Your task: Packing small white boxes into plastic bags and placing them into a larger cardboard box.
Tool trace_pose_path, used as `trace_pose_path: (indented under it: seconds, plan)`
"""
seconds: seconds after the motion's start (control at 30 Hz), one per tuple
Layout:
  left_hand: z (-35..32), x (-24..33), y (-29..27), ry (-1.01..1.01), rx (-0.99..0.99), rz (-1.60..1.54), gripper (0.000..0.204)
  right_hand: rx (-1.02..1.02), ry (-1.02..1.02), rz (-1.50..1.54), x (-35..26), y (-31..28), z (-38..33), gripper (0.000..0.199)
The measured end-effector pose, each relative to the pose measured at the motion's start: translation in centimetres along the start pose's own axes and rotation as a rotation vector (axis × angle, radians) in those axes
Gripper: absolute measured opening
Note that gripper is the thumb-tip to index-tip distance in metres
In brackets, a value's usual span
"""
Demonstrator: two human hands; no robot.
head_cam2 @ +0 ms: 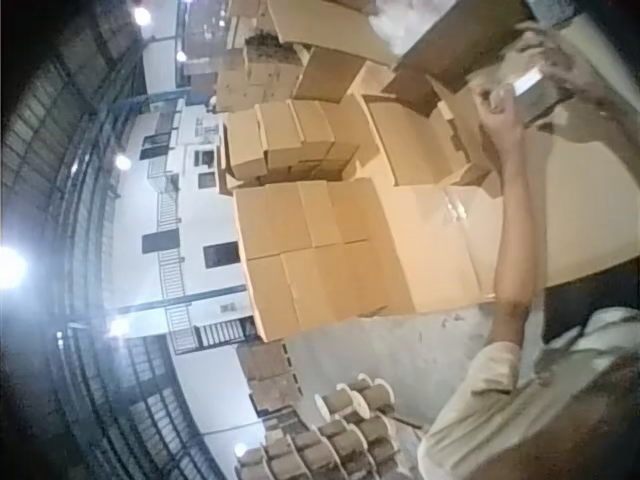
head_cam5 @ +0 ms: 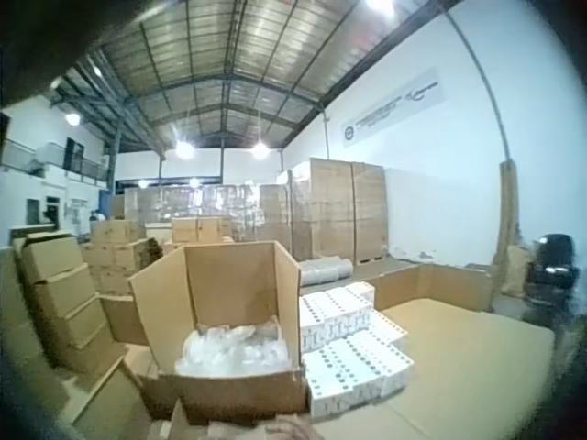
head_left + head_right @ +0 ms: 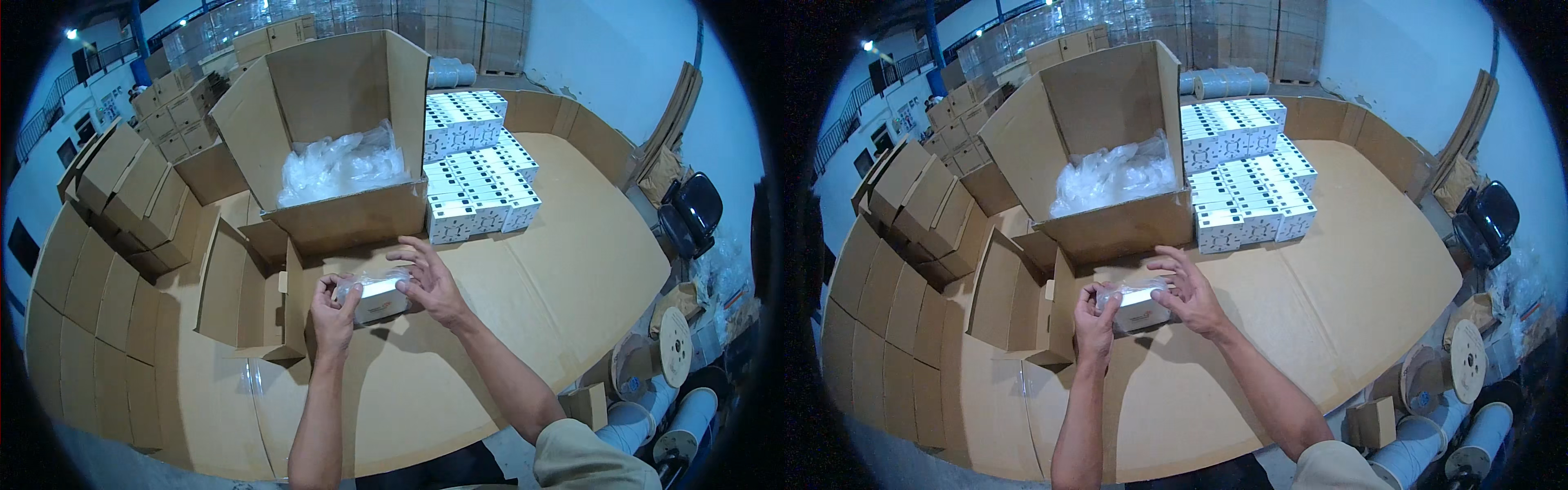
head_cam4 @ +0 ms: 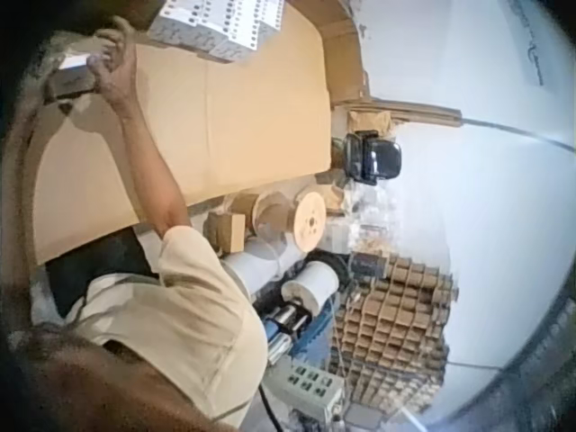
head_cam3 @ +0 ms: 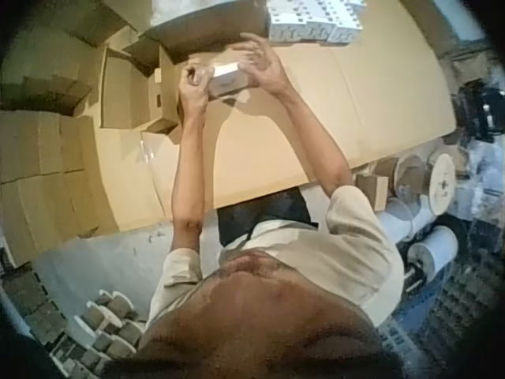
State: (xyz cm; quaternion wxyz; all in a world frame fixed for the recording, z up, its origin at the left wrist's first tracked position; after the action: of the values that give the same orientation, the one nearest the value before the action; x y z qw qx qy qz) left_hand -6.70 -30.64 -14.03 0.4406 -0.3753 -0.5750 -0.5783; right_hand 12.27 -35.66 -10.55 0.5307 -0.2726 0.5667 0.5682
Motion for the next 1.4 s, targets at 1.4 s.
trace_pose_path:
  seconds: [1.4]
  plan:
    - [-3.9,3.9,1.0,1.085,0.001,0.703,0.039,-0.104,0.042,-0.492,0.1,-1.7,0.5,0.027]
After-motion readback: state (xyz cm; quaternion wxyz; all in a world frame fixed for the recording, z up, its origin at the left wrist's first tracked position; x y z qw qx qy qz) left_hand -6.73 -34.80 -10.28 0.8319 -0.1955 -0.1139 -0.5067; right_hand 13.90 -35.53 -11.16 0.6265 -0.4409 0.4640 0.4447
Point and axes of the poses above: each hand's wrist, its own z-axis towards the middle knuckle, its own y-axis out of the palm, x = y × z, the point moved 1 cm from there along z, towards the middle knuckle, and after that the axes turned 13 degrees about x, right-handed, at the moved point
